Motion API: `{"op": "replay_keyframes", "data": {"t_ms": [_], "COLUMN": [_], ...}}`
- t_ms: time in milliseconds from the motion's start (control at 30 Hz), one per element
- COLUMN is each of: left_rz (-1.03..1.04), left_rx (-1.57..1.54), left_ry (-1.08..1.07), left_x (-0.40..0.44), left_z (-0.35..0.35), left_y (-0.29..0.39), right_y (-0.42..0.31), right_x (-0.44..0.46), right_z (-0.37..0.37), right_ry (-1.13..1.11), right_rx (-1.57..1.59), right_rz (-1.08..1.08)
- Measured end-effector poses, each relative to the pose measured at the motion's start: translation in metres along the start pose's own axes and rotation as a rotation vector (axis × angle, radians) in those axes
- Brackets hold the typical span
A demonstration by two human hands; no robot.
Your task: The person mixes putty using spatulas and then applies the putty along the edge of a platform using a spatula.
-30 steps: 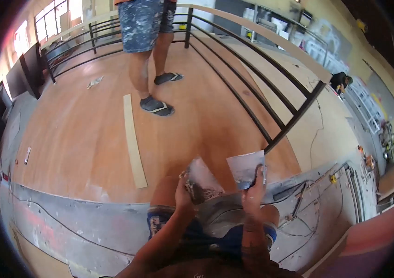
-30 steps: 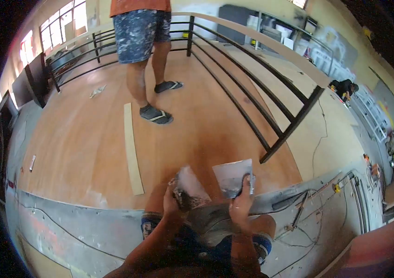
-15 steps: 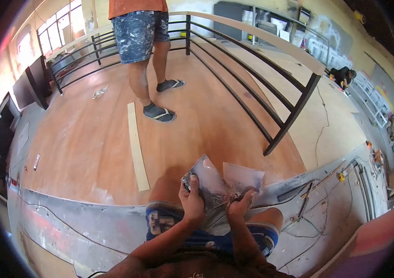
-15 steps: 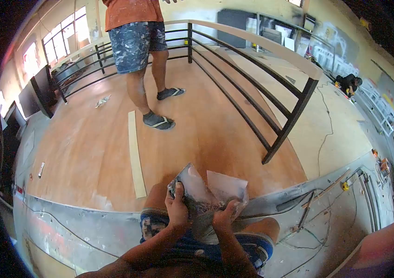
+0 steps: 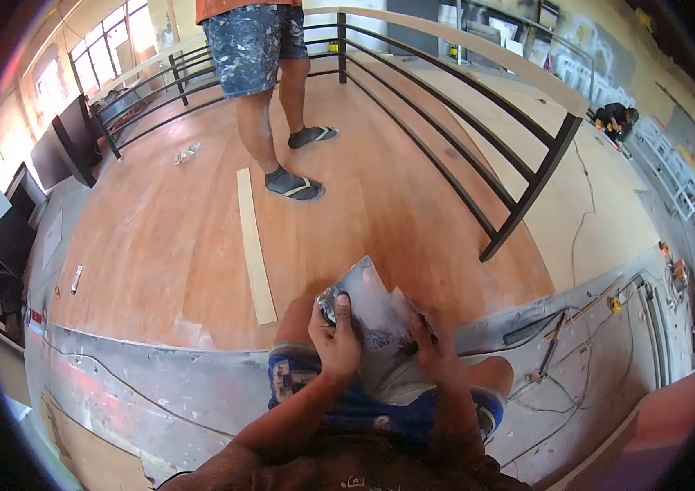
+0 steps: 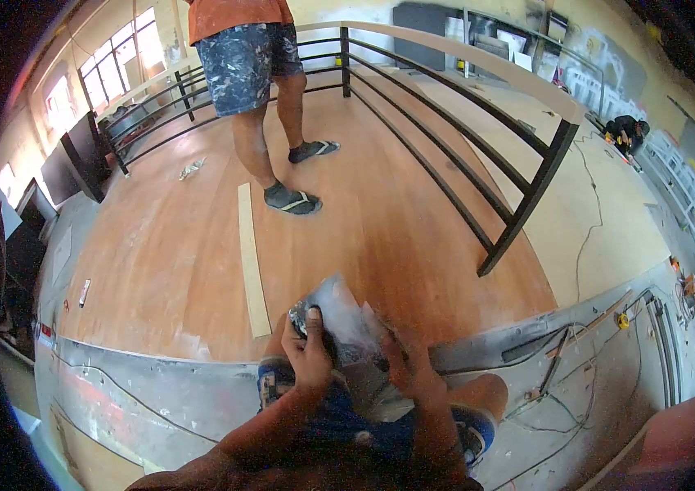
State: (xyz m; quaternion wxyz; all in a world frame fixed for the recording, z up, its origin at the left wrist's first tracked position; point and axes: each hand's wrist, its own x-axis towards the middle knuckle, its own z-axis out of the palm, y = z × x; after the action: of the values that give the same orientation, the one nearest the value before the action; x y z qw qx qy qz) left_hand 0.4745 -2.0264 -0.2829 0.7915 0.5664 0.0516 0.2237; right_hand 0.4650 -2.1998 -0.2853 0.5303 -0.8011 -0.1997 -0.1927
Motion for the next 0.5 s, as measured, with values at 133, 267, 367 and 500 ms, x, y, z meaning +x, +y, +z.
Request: {"op": "replay_keyframes", "data": {"t_ms": [133, 267, 367, 500], "left_rz": [-0.071, -0.118, -0.253, -0.368], "left_rx": [-0.023, -0.266, -0.360, 0.247], "left_ry": [-0.006, -0.020, -0.046, -0.335], "left_x": [0.011, 0.027, 0.036, 0.028], "left_z": [-0.006, -0.005, 0.002, -0.016], "left_y": [-0.002, 0.000, 0.034, 0.030], "right_y": [-0.003, 0.001, 0.020, 0.033], "right_x": [-0.007, -0.011, -0.014, -0.013], "right_z": [-0.002, -0.003, -0.023, -0.019], "right_ry": [-0.139, -0.056, -0.369, 0.191], "right_rx": [0.128, 0.226, 0.145, 0.584], "right_rz": [0.170, 0.183, 0.342, 0.564]}}
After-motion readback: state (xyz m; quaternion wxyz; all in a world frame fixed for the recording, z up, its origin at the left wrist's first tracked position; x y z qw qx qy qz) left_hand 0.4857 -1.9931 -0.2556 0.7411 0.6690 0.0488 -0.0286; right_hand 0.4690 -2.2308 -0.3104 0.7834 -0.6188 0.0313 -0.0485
